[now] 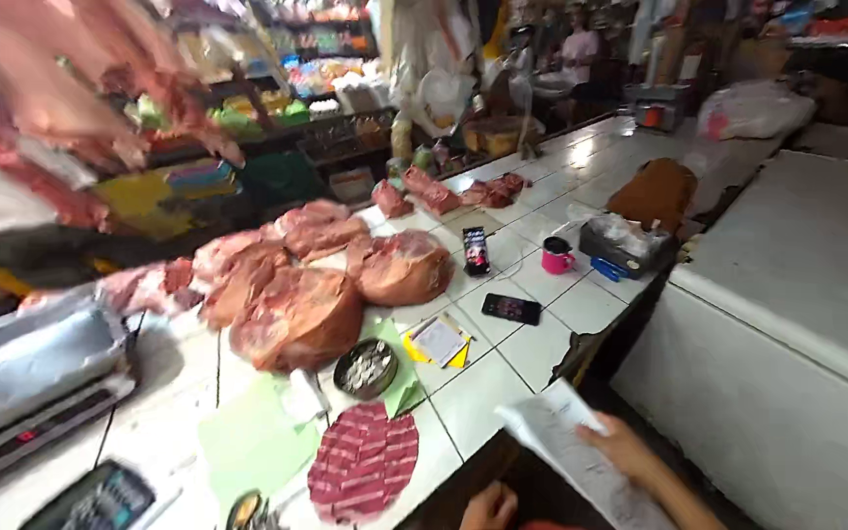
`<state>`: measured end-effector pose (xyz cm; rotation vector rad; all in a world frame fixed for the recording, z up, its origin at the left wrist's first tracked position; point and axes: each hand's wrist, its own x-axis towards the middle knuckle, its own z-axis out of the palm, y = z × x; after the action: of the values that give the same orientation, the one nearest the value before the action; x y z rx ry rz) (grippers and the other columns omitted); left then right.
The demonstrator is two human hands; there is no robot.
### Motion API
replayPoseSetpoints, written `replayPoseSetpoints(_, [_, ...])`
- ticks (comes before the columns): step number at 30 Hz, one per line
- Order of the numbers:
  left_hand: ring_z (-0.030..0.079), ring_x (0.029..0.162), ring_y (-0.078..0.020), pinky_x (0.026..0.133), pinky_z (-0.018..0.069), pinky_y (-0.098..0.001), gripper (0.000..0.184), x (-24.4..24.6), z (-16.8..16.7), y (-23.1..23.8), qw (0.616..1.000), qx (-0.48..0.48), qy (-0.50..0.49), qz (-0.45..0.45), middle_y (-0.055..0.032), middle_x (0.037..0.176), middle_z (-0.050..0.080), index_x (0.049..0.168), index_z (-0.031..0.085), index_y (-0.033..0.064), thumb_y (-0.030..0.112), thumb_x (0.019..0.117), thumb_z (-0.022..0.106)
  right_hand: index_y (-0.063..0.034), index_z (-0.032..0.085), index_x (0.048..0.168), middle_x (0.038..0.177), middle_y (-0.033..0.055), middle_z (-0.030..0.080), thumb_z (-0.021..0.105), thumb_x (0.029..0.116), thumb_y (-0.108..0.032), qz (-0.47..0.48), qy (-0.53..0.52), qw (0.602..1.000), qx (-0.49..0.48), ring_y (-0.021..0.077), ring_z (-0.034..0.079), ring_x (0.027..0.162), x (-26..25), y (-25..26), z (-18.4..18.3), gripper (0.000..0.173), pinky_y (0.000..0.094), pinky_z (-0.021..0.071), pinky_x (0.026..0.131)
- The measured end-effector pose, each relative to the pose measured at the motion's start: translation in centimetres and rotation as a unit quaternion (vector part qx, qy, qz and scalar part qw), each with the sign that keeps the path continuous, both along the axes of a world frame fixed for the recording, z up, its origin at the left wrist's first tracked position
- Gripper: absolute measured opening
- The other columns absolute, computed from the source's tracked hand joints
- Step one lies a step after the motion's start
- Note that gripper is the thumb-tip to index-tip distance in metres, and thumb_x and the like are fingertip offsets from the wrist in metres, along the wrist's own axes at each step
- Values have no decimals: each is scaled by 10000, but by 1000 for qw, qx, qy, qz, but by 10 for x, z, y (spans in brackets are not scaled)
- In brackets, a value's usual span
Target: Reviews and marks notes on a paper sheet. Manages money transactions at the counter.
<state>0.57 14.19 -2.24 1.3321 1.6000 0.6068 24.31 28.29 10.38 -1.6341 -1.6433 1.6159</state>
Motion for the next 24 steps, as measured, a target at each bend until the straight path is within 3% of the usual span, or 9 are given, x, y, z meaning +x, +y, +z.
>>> replayPoseSetpoints(3, [635,976,-178,882,511,-369,519,7,41,73,977,-68,-199,-28,-143,1197,669,1381,570,4,372,1116,317,95,593,1326,1189,316,665,634,1022,-196,-30,-137,982,125,415,654,1121,35,41,2,423,589,479,1018])
replayPoseSetpoints(6, [573,1286,-295,1062,464,-455,584,12,81,122,941,-89,-322,-61,-235,1456,535,1512,417,-26,385,1109,318,138,589,1303,1162,400,638,602,1039,-206,-37,-195,959,200,536,620,1131,43,72,-1,434,698,427,1000])
replayPoseSetpoints(11, [664,1090,-143,983,550,-374,483,26,104,146,891,-77,-446,48,-124,1249,646,1461,385,-22,171,1046,537,107,621,1275,1082,334,688,603,1033,-250,31,-122,972,199,473,678,1034,-16,108,0,432,688,479,936])
replayPoseSetpoints(13, [702,972,-145,916,582,-365,403,20,107,149,878,-86,-434,184,-112,1120,694,1381,463,-42,63,1012,588,103,640,1242,1040,289,711,613,1022,-234,86,-65,972,209,392,709,979,-46,130,0,403,622,521,911])
replayPoseSetpoints(16, [721,907,-152,859,604,-357,377,4,111,143,839,-40,-400,366,-113,1067,708,1364,472,-49,3,1005,575,85,640,1194,914,133,708,555,1045,-162,176,41,965,189,111,667,792,-89,172,-2,300,333,563,776])
replayPoseSetpoints(18, [725,908,-163,852,609,-358,384,-4,124,124,797,1,-375,472,-121,1073,708,1377,460,-46,-14,1008,560,71,632,1198,809,58,643,503,1069,-142,246,72,954,154,40,579,647,-124,201,-13,281,227,508,624])
replayPoseSetpoints(19, [729,905,-164,848,612,-358,379,-6,131,111,773,24,-358,523,-116,1067,714,1370,466,-45,-22,1004,560,63,631,1216,814,81,647,497,1081,-149,286,56,947,138,83,600,646,-144,214,-17,285,261,525,622])
replayPoseSetpoints(22, [742,908,-180,837,626,-368,377,5,140,68,682,75,-297,664,-129,1056,729,1362,462,-56,-40,996,553,61,624,1283,1106,256,698,523,1076,-157,403,0,905,136,343,695,982,-203,240,-36,316,510,536,919])
replayPoseSetpoints(24, [744,894,-183,814,631,-366,378,23,142,47,613,87,-252,744,-140,1051,729,1365,458,-58,-38,1000,551,62,595,1336,1243,291,653,542,1063,-163,459,-21,874,159,416,647,1145,-241,248,-55,357,567,475,1027])
